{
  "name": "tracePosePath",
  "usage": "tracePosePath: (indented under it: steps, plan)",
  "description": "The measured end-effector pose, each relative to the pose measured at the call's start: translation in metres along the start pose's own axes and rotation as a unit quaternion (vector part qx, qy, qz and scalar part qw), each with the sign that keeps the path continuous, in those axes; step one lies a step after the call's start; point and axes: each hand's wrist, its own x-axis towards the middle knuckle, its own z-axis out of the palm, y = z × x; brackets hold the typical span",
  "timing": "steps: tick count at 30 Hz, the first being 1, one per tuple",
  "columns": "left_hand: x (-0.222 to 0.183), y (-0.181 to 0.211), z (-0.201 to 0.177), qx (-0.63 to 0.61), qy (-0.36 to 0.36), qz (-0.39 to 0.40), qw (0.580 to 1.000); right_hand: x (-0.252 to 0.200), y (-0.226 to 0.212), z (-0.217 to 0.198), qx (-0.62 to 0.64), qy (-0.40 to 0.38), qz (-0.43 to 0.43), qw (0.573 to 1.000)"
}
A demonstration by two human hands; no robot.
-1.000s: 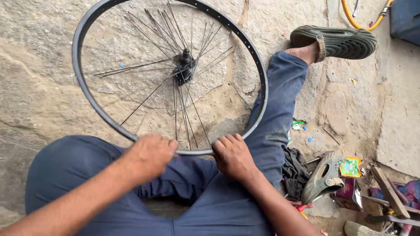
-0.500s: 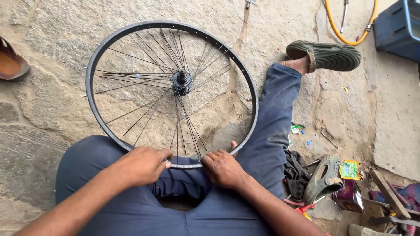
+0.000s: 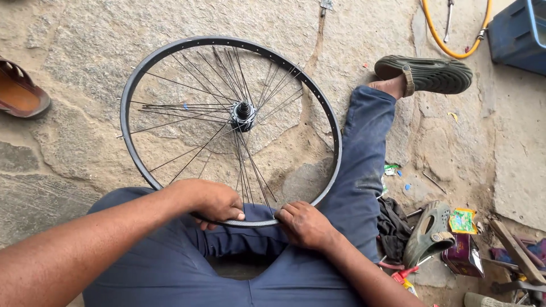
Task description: Threading bicycle spokes into a wheel hub and attaching them to a rim.
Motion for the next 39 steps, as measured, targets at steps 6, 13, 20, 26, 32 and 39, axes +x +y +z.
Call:
tracePosePath:
  steps: [6, 13, 20, 26, 32, 39]
  plan:
    - [0.003, -0.024, -0.001, -0.094, 0.003, 0.020, 0.995, 0.015, -0.005, -0.005, -0.007, 0.016, 0.001, 1.000]
    - [-0.037, -0.010, -0.011, 0.020, 0.114, 0.033, 0.993, 0.026, -0.008, -0.005, 0.013, 0.012, 0.006, 1.000]
    - [-0.063, -0.058, 0.058, -0.245, 0.810, 0.028, 0.532, 0.033, -0.042, -0.010, -0.003, 0.192, 0.058, 0.980]
    - [-0.015, -0.084, 0.037, -0.773, 0.409, 0.378, 0.303, 0.068, -0.060, 0.015, 0.025, 0.165, 0.136, 0.977]
    - [0.014, -0.129, 0.045, -0.821, 0.329, 0.392, 0.255, 0.089, -0.074, 0.004, 0.111, 0.072, 0.120, 0.984]
    - [0.046, -0.154, 0.045, -0.827, 0.366, 0.336, 0.262, 0.089, -0.063, 0.032, 0.081, 0.061, 0.118, 0.988]
